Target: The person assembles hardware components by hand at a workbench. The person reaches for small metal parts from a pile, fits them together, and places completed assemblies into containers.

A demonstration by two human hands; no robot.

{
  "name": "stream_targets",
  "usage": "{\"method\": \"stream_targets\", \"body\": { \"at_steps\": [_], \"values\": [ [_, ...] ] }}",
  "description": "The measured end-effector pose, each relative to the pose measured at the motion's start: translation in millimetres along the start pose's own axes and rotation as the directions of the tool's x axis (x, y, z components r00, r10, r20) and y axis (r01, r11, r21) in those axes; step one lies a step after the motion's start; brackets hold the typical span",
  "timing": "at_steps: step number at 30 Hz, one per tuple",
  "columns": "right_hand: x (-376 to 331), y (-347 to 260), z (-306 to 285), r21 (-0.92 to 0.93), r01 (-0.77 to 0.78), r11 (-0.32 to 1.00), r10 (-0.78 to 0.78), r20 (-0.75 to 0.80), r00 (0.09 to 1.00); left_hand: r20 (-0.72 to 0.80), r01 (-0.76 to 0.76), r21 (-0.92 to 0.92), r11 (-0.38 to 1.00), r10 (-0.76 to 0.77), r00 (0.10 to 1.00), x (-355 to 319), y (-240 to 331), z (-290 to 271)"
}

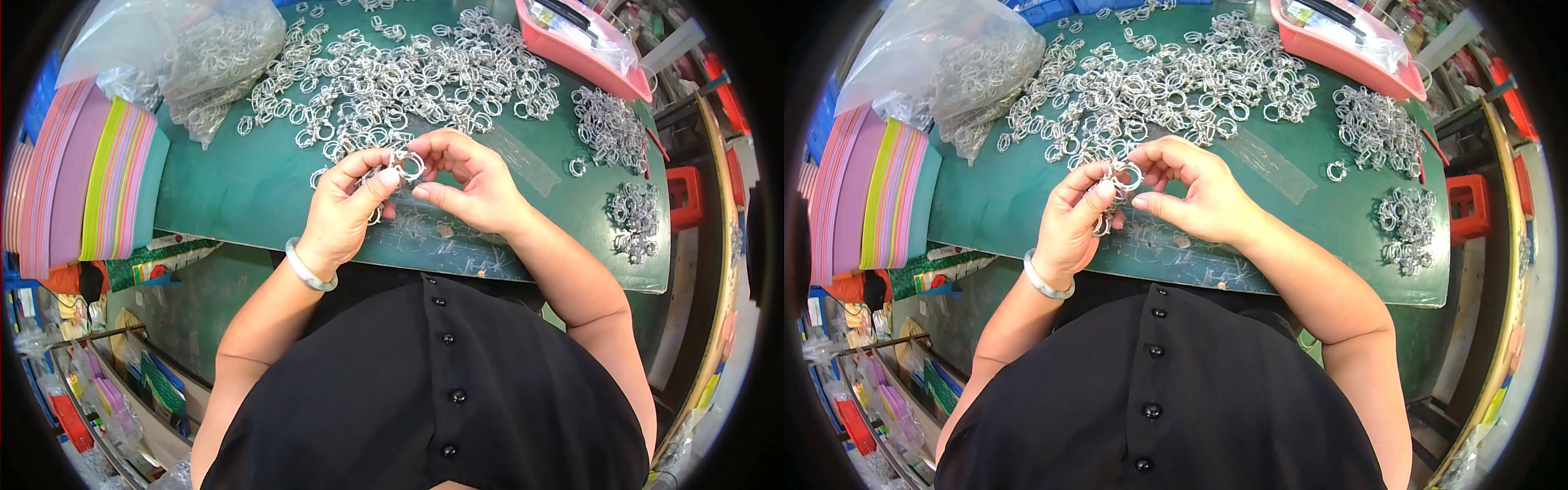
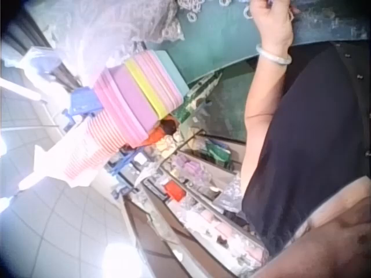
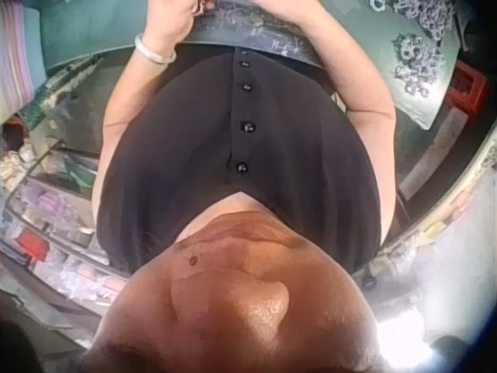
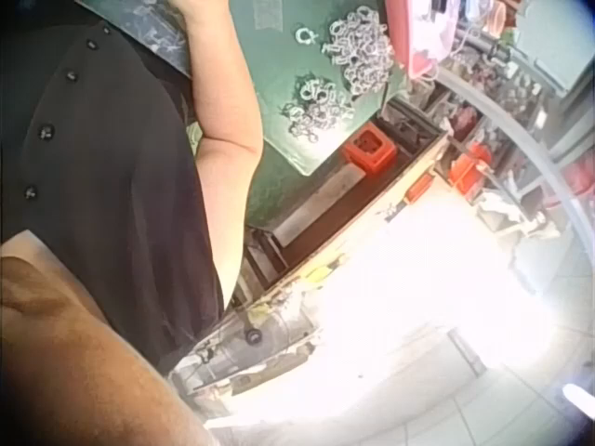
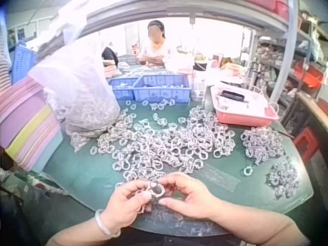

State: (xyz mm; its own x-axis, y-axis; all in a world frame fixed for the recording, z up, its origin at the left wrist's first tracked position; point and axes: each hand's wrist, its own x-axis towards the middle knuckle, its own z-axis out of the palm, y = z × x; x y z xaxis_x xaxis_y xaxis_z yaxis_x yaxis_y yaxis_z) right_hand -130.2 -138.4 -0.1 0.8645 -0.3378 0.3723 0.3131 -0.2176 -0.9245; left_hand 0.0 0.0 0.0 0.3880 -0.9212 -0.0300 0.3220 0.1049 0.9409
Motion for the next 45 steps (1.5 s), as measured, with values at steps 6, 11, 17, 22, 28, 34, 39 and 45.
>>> {"method": "stream_targets", "body": {
  "at_steps": [6, 11, 17, 22, 28, 34, 39, 45],
  "values": [
    [-1.9, -11.5, -1.5, 0.054, -0.179, 0.982, 0.177, 0.042, 0.983, 0.015, 0.019, -0.115, 0.993, -0.017, 1.000, -1.8, -1.2, 7.2],
    [-0.8, -15.2, 1.0, 0.250, -0.217, 0.944, 0.215, 0.037, 0.976, 0.034, 0.009, -0.049, 0.999, -0.007, 0.999, -1.3, -4.5, 1.8],
    [-1.0, -14.1, -0.7, 0.305, -0.230, 0.924, 0.229, 0.037, 0.973, -0.008, 0.021, -0.018, 1.000, -0.021, 1.000, -2.7, -0.8, 7.3],
    [-1.2, -8.1, -0.4, -0.042, -0.077, 0.996, 0.075, -0.039, 0.996, -0.040, 0.088, 0.024, 0.996, -0.087, 0.995, -2.9, 0.9, 0.5],
    [1.7, -4.7, 2.0, -0.266, 0.205, 0.942, -0.218, -0.021, 0.976, -0.060, 0.055, 0.067, 0.996, -0.051, 0.997, -2.1, 2.4, 5.5],
    [-1.1, -4.7, 8.0, 0.117, 0.030, 0.993, -0.019, -0.098, 0.995, -0.022, -0.017, 0.079, 0.997, 0.019, 1.000, -2.5, -0.7, 2.8],
    [-2.3, -5.9, 7.0, 0.102, 0.029, 0.994, -0.021, -0.070, 0.997, 0.003, -0.032, 0.088, 0.996, 0.032, 0.999, -1.3, -3.0, 1.8],
    [-2.8, -8.5, 7.3, 0.076, 0.082, 0.994, -0.079, -0.044, 0.996, 0.102, 0.172, -0.243, 0.955, -0.151, 0.983, -4.0, -5.3, -3.9]
  ]
}}
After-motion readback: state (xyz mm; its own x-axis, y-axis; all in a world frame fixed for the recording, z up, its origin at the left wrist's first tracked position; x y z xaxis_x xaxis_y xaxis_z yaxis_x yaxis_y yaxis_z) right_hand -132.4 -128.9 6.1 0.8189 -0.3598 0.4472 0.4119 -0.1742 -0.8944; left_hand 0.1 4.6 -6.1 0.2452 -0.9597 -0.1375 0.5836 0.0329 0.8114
